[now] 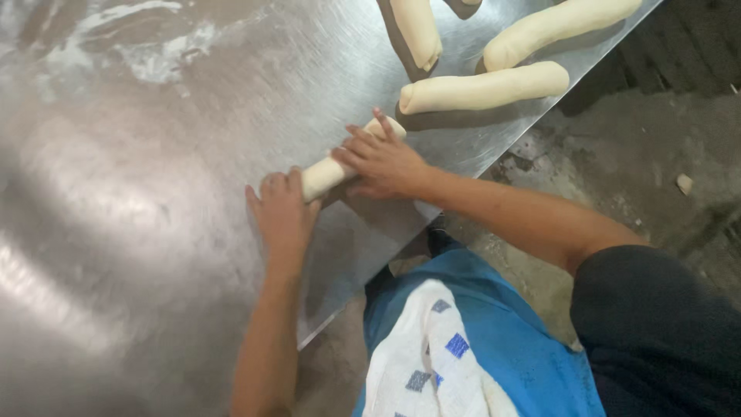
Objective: The person takes pieces of dough from a metal surface and rolls them into long cylinders by hand.
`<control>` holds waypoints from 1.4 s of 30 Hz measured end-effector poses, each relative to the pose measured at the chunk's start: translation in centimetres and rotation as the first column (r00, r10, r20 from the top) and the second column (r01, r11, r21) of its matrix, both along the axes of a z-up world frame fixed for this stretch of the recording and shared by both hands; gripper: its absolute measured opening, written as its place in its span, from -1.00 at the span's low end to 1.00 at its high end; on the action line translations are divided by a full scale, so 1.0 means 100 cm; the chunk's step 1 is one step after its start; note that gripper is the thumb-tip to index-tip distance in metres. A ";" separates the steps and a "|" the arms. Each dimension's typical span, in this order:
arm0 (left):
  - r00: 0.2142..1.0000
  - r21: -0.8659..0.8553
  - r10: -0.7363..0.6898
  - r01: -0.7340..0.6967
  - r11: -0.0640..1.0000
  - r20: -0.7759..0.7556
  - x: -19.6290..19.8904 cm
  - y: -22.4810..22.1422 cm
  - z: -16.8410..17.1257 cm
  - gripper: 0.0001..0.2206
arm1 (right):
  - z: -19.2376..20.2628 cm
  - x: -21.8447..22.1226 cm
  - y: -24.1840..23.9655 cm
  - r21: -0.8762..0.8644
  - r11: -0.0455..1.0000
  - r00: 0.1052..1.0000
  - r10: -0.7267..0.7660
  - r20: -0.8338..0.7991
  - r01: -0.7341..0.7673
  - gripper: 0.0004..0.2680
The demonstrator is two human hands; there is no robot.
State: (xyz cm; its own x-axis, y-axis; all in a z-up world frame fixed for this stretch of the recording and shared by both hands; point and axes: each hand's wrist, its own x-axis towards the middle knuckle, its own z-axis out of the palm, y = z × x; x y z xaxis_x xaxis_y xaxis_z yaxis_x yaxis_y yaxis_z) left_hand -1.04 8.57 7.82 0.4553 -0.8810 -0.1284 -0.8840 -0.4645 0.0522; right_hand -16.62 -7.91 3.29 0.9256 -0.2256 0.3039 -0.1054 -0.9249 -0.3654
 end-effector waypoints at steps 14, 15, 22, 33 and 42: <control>0.979 -0.156 0.077 -0.107 0.982 -0.187 -0.103 0.064 0.157 -0.77 | 0.138 -0.181 -0.102 0.181 0.884 0.901 0.433 0.038 -0.432 -0.58; 0.968 0.092 0.247 -0.249 0.964 0.036 -0.106 0.058 0.156 -0.66 | 0.138 -0.182 -0.106 0.188 0.883 0.902 0.430 0.039 -0.429 -0.58; 0.984 -0.040 -0.028 0.036 0.999 0.179 -0.163 0.042 0.011 -0.13 | 0.023 -0.135 -0.024 -0.023 0.977 0.950 0.199 -0.239 -0.211 -0.31; 0.917 -0.224 0.386 -0.358 0.907 0.096 -0.035 -0.035 -0.042 -0.49 | -0.050 0.013 -0.069 0.103 0.993 0.986 -0.033 -0.164 0.050 -0.38; 0.858 -0.467 0.373 -0.508 0.724 -0.354 0.057 -0.044 -0.055 -0.56 | -0.030 0.095 -0.106 0.191 0.976 0.967 -0.057 -0.248 0.107 -0.44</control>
State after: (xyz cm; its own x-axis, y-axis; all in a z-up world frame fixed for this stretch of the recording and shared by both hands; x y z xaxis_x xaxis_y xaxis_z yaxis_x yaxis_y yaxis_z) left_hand 4.70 4.13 2.35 0.8273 -0.5426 0.1458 -0.5179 -0.6359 0.5722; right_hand -7.08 -18.52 0.30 0.9412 -0.3375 0.0163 -0.2850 -0.8190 -0.4979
